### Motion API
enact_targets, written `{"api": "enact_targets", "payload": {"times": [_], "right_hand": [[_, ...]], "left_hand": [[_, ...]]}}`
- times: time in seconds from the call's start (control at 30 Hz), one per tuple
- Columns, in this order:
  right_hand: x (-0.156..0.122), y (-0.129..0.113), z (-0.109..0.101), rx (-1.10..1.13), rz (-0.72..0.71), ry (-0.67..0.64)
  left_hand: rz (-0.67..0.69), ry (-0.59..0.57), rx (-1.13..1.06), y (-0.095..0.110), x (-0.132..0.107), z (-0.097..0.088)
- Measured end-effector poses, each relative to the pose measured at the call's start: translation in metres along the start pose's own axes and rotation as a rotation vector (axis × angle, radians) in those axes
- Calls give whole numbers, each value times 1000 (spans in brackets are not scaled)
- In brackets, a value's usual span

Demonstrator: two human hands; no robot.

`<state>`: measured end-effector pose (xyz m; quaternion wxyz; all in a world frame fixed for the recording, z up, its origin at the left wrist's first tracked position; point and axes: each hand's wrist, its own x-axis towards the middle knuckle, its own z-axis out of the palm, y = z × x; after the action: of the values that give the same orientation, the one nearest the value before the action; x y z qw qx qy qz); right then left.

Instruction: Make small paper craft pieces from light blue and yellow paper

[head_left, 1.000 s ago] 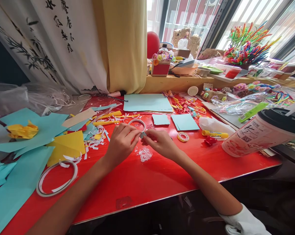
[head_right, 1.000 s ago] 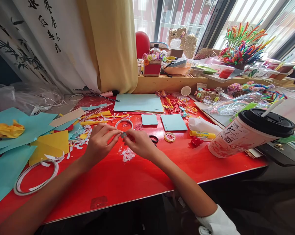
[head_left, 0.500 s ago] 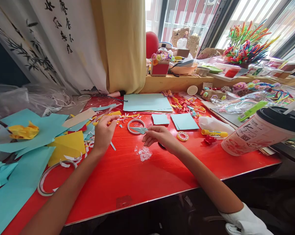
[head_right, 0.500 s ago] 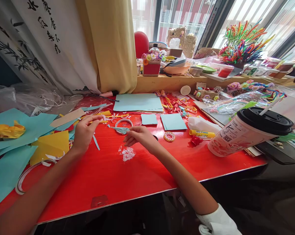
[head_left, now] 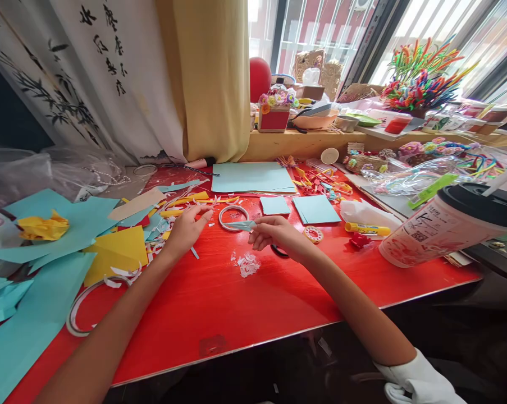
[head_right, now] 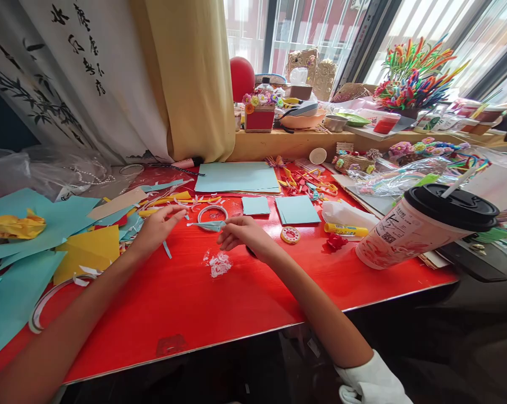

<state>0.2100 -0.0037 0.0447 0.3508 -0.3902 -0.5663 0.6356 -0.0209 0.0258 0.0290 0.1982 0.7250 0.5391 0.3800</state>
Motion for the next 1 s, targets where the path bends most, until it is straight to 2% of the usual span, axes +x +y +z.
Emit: {"api": "enact_targets", "payload": {"times": [0.1, 0.2, 0.33, 0.47, 0.53, 0.63, 0.7, 0.8, 0.9, 1.0], "right_hand": [[2, 6, 1, 11, 73, -29], [5, 10, 2, 14, 97, -34], [4, 6, 2, -4, 99, -23], [-1, -2, 0, -111, 39, 17], [-1, -3, -2, -222, -20, 72], [2, 4, -3, -419, -108, 98], [5, 13, 0, -611, -206, 88], [8, 25, 9, -936, -363, 94], [9, 33, 16, -1118, -397, 74], [9, 38, 19, -1164, -389, 83]], "left_hand": [[-42, -274, -238, 16, -5, -1], [-45, -409, -301, 29, -10, 0], [-39, -396, -267, 31, -10, -2], [-34, -465, -146, 16, -7, -5], [2, -501, -22, 7, -6, -4], [173, -468, 204, -1, -7, 2], [286, -438, 312, -2, -8, 6], [388, -435, 382, -1, -9, 9], [429, -459, 401, 4, -10, 8], [384, -530, 368, 9, -10, 3]]}}
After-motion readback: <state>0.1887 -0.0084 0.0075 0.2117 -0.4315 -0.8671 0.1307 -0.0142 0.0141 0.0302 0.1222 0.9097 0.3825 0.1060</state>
